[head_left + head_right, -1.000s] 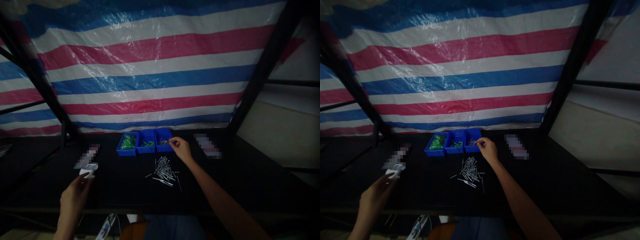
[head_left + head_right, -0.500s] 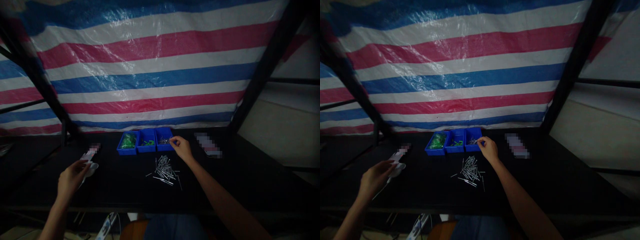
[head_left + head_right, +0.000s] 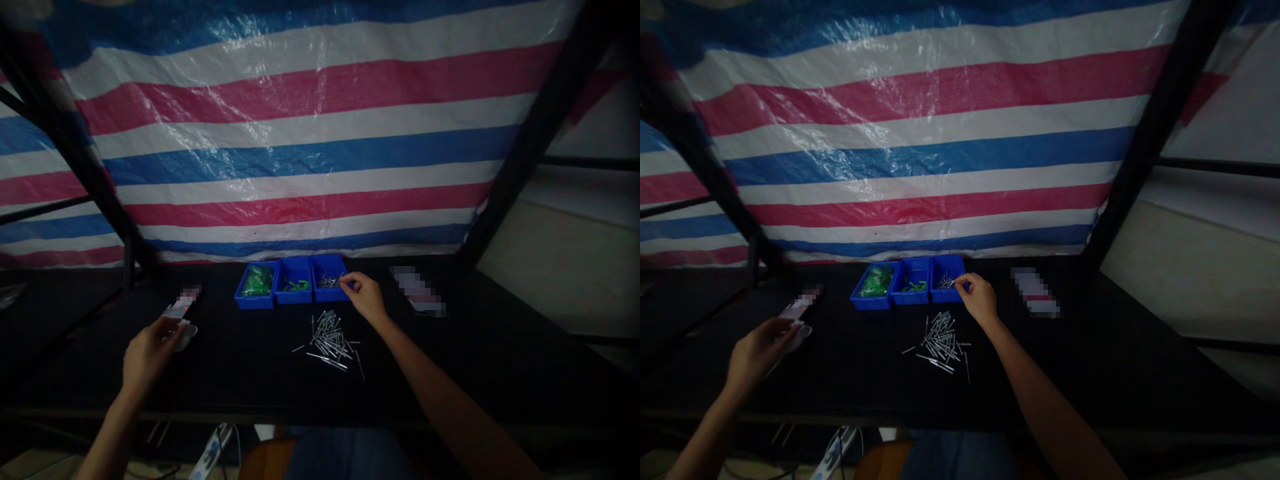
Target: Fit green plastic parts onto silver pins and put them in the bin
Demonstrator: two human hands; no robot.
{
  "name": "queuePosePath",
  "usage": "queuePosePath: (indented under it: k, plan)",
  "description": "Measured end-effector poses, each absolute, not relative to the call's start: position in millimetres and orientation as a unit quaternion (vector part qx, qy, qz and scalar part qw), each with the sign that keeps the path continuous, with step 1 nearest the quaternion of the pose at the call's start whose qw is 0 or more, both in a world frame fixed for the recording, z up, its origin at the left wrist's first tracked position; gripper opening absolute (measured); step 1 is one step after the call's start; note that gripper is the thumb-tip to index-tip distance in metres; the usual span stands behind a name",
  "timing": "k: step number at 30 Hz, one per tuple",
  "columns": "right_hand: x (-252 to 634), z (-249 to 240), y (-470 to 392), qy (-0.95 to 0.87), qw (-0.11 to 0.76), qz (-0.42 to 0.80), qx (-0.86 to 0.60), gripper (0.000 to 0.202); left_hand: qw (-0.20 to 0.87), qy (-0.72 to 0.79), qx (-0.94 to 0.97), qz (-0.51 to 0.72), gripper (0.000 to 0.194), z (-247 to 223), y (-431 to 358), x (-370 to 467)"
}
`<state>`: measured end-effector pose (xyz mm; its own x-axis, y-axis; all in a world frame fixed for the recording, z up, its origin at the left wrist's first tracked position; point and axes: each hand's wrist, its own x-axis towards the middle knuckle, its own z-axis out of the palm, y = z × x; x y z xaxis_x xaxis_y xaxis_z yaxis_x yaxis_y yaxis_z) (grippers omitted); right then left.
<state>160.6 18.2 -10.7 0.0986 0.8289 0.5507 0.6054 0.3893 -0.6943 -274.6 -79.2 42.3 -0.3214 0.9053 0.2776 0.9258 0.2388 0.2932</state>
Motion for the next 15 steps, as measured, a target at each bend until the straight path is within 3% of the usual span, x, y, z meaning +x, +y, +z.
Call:
queuePosePath:
  k: [7,15]
  plan:
    - [160.8,-10.7,18.5,-0.664,0.506,0.109,-0.54,0.013,0.097,-0.756,-0.633,-0.137,0.043,41.8,-76.4,-266.4]
    - [160.9,-10.7,17.9,-0.662,0.505,0.11,-0.544,0.013,0.095,-0.749,-0.648,-0.101,0.041,44.2,-72.5,-266.6]
